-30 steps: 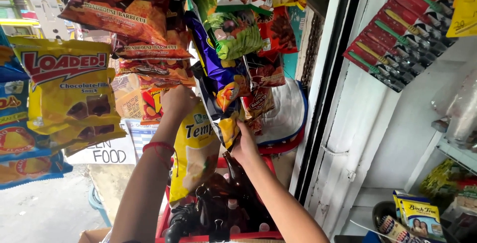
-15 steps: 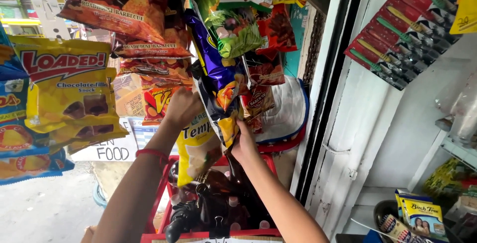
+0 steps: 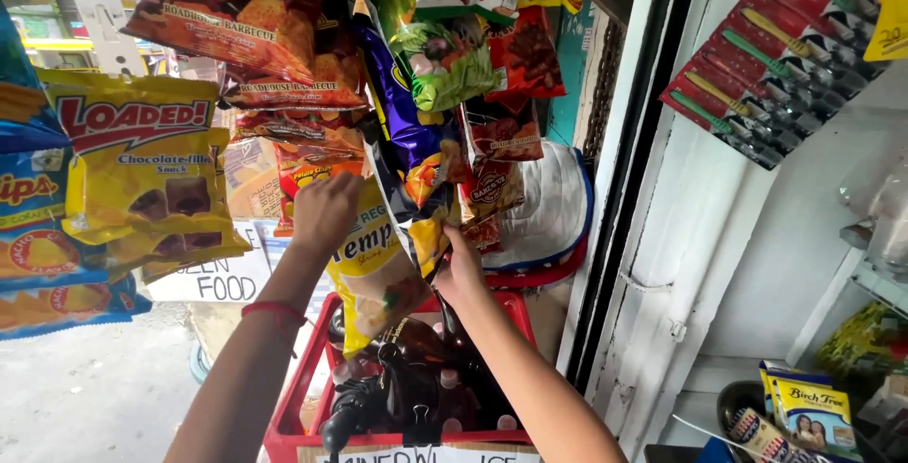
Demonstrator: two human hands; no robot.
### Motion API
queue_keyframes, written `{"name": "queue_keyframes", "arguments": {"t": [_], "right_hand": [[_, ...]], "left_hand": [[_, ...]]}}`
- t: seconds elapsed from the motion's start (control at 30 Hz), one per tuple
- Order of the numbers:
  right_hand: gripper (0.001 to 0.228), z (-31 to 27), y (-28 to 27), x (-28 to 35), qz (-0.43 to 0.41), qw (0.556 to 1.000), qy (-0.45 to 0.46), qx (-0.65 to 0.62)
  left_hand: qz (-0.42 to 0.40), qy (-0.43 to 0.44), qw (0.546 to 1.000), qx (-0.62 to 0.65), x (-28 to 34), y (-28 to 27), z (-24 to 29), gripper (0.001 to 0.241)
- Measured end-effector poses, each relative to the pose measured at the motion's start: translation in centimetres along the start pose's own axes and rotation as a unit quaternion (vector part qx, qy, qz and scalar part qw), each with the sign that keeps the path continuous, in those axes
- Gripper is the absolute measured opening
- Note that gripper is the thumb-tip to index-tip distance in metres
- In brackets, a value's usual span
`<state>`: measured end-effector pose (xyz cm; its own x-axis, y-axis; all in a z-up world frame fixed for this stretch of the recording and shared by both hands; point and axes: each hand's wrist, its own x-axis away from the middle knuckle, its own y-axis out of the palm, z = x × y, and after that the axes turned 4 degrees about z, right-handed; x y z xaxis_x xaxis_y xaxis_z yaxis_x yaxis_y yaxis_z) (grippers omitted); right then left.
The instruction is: Retrieving a snack bag for a customer and organizing sachet strips using scissors in a small grocery store.
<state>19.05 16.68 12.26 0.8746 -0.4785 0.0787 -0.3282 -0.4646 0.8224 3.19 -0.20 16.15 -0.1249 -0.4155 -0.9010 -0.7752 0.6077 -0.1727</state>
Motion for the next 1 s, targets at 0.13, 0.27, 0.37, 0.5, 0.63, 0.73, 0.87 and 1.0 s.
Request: {"name": "queue_keyframes", "arguments": {"t": [0.13,0.27,0.37,0.5,0.63,0.73,0.87,1.0], "right_hand": [[0.034,-0.2,-0.6,-0.9,0.008,1.0,-0.022,0.007],[0.041,0.0,-1.4,-2.1,0.005,1.0,-0.012,0.027],[0.044,0.4,-0.9,-1.6,-0.011,0.999,0.002,0.041],[0.048,2.3,-3.1,-6.1,-0.04,0.997,0.044,0.044],[0.051,2.4,-5.5,-7.3,-0.038,0.996,0.047,0.059],[0.038,1.3,-6.7,-5.6,-0.062,0.994,0.038,0.084],[0.043,-1.9,-7.2,2.4,-0.231,0.937,-0.069,0.253],[0.108,-3.3,-7.4,8.0,-0.453,0.722,-0.27,0.448]], "left_hand": [[0.023,0.086,0.996,-0.028,1.8,-2.8,-0.3,0.008],[-0.016,0.057,0.996,-0.062,3.6,-5.2,-1.3,0.011],[-0.053,0.047,0.993,-0.093,3.5,-8.1,-1.2,0.013],[-0.076,0.055,0.985,-0.145,3.4,-11.6,-1.4,0.013],[-0.109,0.06,0.977,-0.173,2.1,-17.4,-1.6,0.011],[-0.127,0.066,0.977,-0.159,0.5,-21.1,-1.1,0.006],[-0.069,0.09,0.971,-0.21,-1.9,-24.9,0.5,0.024],[-0.003,0.114,0.973,-0.2,-6.0,-28.4,3.4,0.025]]}}
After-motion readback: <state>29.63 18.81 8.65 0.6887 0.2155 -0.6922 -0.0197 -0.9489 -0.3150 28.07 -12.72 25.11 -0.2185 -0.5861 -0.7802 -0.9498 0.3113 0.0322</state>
